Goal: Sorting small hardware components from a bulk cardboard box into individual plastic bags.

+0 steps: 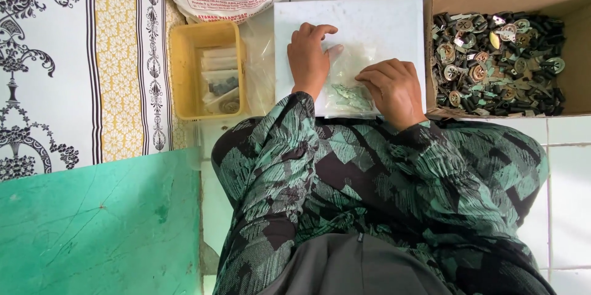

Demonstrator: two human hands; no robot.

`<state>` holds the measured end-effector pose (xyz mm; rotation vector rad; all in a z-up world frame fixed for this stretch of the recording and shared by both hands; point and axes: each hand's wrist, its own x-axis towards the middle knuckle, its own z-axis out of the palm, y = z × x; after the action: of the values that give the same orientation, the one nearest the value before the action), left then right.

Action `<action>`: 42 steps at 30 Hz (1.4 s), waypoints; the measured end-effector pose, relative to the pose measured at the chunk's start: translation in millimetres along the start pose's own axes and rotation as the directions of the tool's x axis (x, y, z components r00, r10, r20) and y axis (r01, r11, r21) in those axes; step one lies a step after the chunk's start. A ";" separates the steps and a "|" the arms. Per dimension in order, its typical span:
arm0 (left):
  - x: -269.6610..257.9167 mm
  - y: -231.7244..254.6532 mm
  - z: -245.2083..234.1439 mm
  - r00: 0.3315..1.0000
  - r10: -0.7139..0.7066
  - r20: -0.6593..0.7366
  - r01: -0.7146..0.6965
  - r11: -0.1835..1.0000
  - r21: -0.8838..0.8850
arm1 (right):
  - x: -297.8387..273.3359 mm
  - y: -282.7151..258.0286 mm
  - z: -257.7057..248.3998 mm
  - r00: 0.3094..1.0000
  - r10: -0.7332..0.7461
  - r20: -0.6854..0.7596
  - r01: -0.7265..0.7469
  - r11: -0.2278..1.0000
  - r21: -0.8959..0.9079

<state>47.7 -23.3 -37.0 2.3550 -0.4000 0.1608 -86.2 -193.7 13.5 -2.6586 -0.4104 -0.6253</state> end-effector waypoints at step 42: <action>-58.1 12.2 -18.2 0.927 0.294 0.234 -0.354 0.892 0.280 | 44.8 44.9 0.2 0.874 0.364 0.322 -0.481 0.745 0.463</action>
<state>-11.2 -5.3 -29.1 2.6124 -0.9250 0.1738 -31.5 -224.8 21.5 -2.1613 -0.0034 -0.0570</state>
